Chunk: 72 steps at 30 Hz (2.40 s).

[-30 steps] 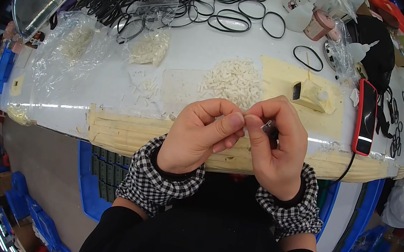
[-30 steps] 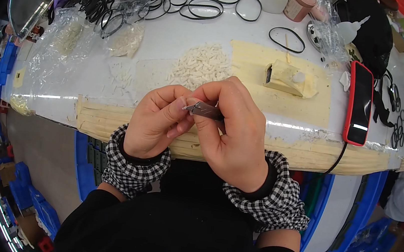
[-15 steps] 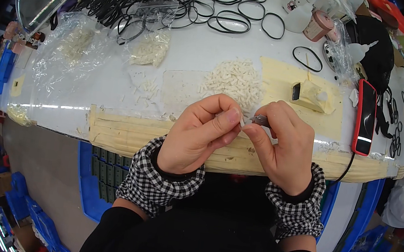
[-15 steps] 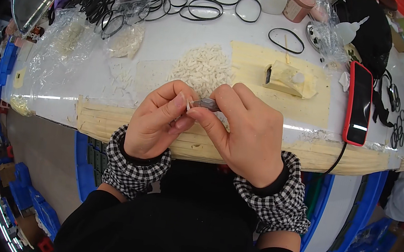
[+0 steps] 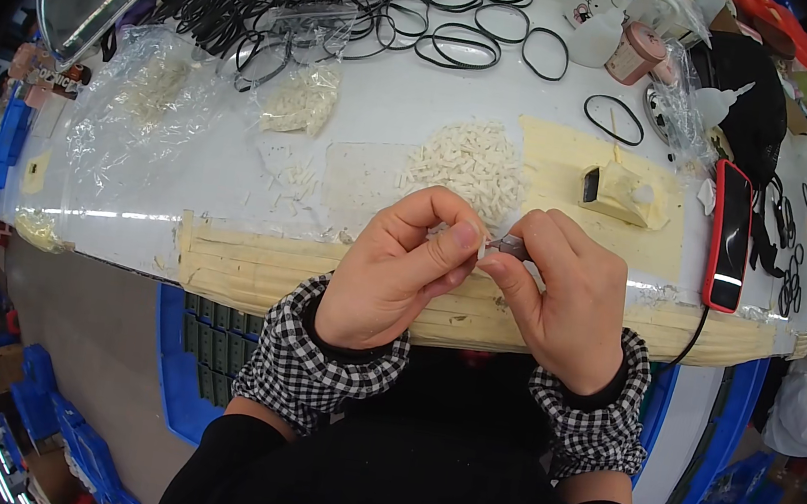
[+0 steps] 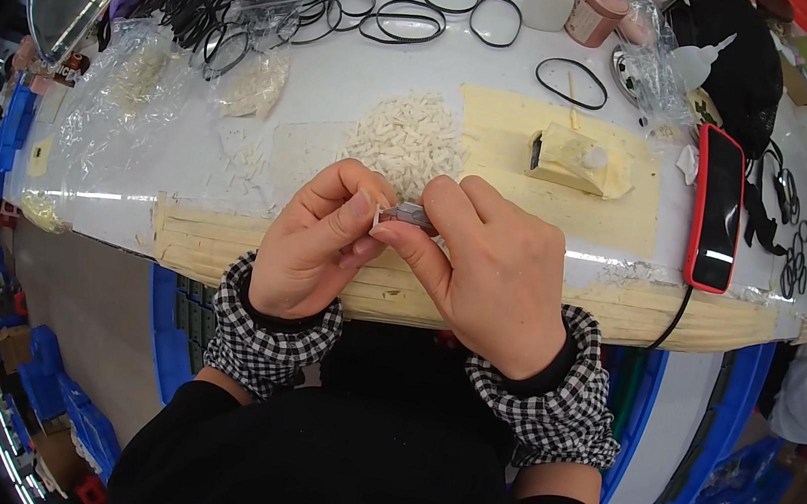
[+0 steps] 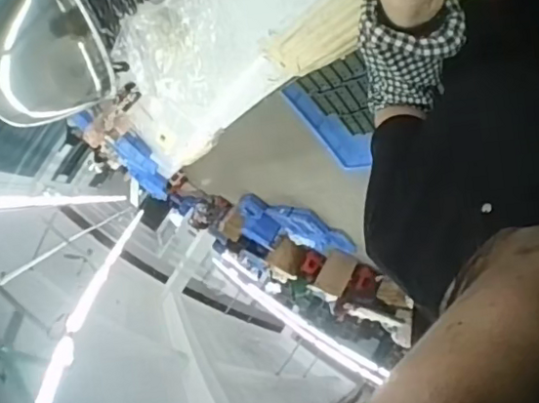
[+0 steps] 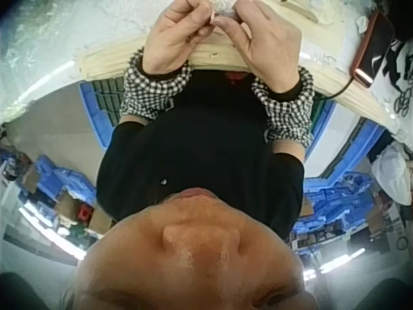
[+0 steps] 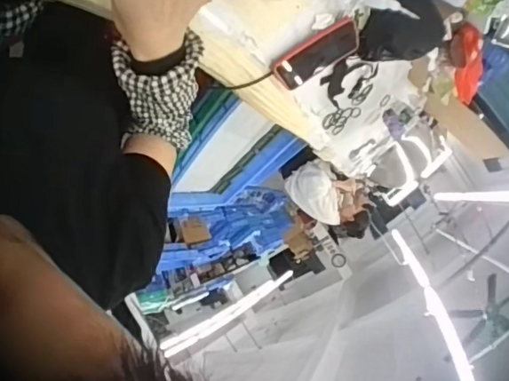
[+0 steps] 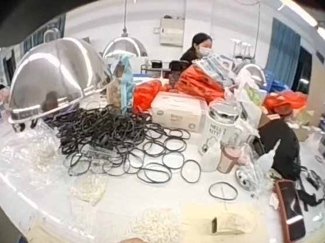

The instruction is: The person is using a small tool to manipulate and assemble small white plastic components on a workbench.

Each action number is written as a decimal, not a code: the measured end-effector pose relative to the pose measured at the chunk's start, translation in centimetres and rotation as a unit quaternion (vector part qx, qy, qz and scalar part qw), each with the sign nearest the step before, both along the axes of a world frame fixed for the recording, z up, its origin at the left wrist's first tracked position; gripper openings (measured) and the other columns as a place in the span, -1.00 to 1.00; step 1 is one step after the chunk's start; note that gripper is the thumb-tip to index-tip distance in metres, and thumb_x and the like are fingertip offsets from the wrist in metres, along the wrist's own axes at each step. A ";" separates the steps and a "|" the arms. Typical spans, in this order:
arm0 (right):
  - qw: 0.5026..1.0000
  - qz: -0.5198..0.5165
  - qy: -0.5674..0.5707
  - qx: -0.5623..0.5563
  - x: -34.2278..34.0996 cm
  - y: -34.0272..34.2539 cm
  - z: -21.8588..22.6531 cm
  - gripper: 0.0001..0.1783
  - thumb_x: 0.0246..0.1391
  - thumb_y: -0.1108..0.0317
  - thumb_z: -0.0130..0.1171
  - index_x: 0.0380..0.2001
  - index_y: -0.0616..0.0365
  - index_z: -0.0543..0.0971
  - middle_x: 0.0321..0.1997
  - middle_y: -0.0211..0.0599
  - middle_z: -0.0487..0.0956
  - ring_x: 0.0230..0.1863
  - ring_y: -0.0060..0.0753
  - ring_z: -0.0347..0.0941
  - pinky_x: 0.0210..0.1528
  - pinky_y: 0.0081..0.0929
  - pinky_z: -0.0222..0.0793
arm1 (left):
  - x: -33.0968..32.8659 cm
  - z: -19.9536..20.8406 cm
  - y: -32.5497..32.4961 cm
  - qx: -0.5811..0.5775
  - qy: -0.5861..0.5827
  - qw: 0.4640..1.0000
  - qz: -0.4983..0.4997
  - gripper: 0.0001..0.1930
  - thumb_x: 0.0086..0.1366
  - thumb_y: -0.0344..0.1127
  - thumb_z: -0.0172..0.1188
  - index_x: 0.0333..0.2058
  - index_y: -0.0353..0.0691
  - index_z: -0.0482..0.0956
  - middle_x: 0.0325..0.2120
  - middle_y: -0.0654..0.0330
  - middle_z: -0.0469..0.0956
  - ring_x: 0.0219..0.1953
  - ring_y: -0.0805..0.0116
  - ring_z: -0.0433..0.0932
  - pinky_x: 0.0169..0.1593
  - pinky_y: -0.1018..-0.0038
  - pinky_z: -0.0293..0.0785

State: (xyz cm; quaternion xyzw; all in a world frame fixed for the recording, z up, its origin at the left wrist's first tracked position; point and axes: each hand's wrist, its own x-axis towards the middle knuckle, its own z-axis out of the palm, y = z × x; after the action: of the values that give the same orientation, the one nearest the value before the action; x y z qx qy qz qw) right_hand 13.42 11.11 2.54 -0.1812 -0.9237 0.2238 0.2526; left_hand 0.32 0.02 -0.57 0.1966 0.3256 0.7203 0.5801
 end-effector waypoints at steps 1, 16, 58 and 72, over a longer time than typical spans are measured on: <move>1.000 0.000 -0.002 0.000 0.0 0.0 0.0 -0.66 0.00 0.06 0.23 -0.55 0.09 0.44 -0.66 -0.38 0.33 -0.67 -0.31 0.34 -0.66 -0.43 0.19 | 0.0 0.0 0.0 -0.001 0.001 1.000 0.002 -0.92 0.36 -0.35 0.04 -0.29 -0.21 0.43 -0.46 0.37 0.39 -0.46 0.66 0.26 -0.41 0.74 0.18; 0.997 -0.027 0.007 -0.071 0.5 1.0 0.0 -0.76 -0.03 0.23 0.27 -0.48 0.13 0.47 -0.59 -0.31 0.39 -0.62 -0.33 0.39 -0.59 -0.48 0.28 | -0.7 0.2 0.0 -0.008 -0.044 0.997 0.059 -0.86 0.37 -0.29 -0.01 -0.29 -0.24 0.42 -0.41 0.29 0.46 -0.43 0.60 0.35 -0.37 0.70 0.27; 0.998 -0.009 0.066 -0.014 0.3 -0.4 -0.2 -0.67 -0.07 0.12 0.32 -0.45 0.14 0.48 -0.54 -0.33 0.40 -0.62 -0.32 0.37 -0.63 -0.46 0.26 | -0.2 0.8 -0.2 -0.050 0.023 0.998 -0.021 -0.83 0.38 -0.32 0.00 -0.26 -0.30 0.48 -0.48 0.35 0.44 -0.48 0.67 0.34 -0.46 0.76 0.21; 0.998 -0.033 -0.024 0.045 0.4 -0.5 -0.1 -0.61 0.01 0.01 0.21 -0.57 0.07 0.38 -0.66 -0.38 0.29 -0.68 -0.31 0.33 -0.67 -0.42 0.19 | 0.0 0.7 -0.1 -0.046 0.069 0.997 -0.005 -0.83 0.37 -0.27 0.03 -0.29 -0.25 0.44 -0.48 0.36 0.40 -0.49 0.68 0.30 -0.49 0.78 0.16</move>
State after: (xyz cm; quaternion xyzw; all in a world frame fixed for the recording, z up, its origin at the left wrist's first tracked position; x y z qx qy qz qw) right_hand 13.77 10.65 2.46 -0.2058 -0.9322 0.1689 0.2453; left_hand 0.36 -0.10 0.12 0.2206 0.3966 0.6863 0.5684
